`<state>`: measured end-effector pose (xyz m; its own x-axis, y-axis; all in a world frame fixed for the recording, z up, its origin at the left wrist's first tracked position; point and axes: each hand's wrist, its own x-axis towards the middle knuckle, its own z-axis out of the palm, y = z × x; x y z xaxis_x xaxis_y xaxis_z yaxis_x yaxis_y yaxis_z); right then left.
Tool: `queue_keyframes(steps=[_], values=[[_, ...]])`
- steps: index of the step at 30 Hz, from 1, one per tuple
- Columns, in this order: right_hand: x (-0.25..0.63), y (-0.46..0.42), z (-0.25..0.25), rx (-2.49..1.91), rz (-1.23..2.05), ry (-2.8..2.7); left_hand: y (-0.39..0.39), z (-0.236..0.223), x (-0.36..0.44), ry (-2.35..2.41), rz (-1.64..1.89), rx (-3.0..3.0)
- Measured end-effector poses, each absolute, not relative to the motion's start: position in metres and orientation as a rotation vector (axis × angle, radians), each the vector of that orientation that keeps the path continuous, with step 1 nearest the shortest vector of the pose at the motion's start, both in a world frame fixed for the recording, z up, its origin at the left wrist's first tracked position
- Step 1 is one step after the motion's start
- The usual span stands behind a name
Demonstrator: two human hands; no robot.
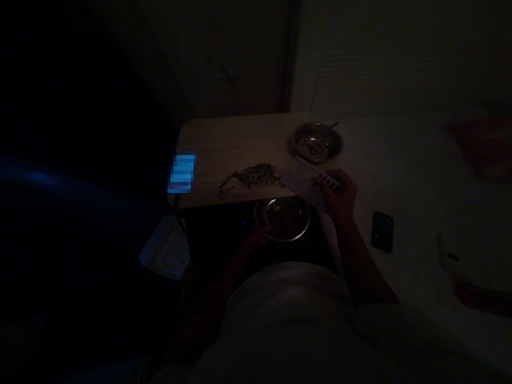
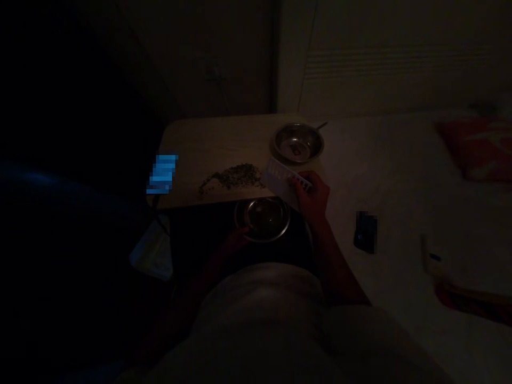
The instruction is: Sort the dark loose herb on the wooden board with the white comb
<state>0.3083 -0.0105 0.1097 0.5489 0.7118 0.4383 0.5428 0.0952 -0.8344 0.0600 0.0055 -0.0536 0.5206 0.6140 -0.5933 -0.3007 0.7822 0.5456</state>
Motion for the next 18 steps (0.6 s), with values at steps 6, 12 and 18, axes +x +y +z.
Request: queue_keyframes(steps=[6, 12, 18], values=[[0.312, -0.012, 0.105, -1.566, 0.192, -1.089, 0.006, -0.051, 0.062, 0.825, 0.554, 0.393], [0.317, -0.013, 0.104, -1.556, 0.208, -1.085, 0.006, -0.047, 0.063, 0.801, 0.564, 0.375], [0.320, -0.016, 0.110, -1.557, 0.222, -1.095, 0.006, -0.043, 0.063, 0.830, 0.556, 0.354]])
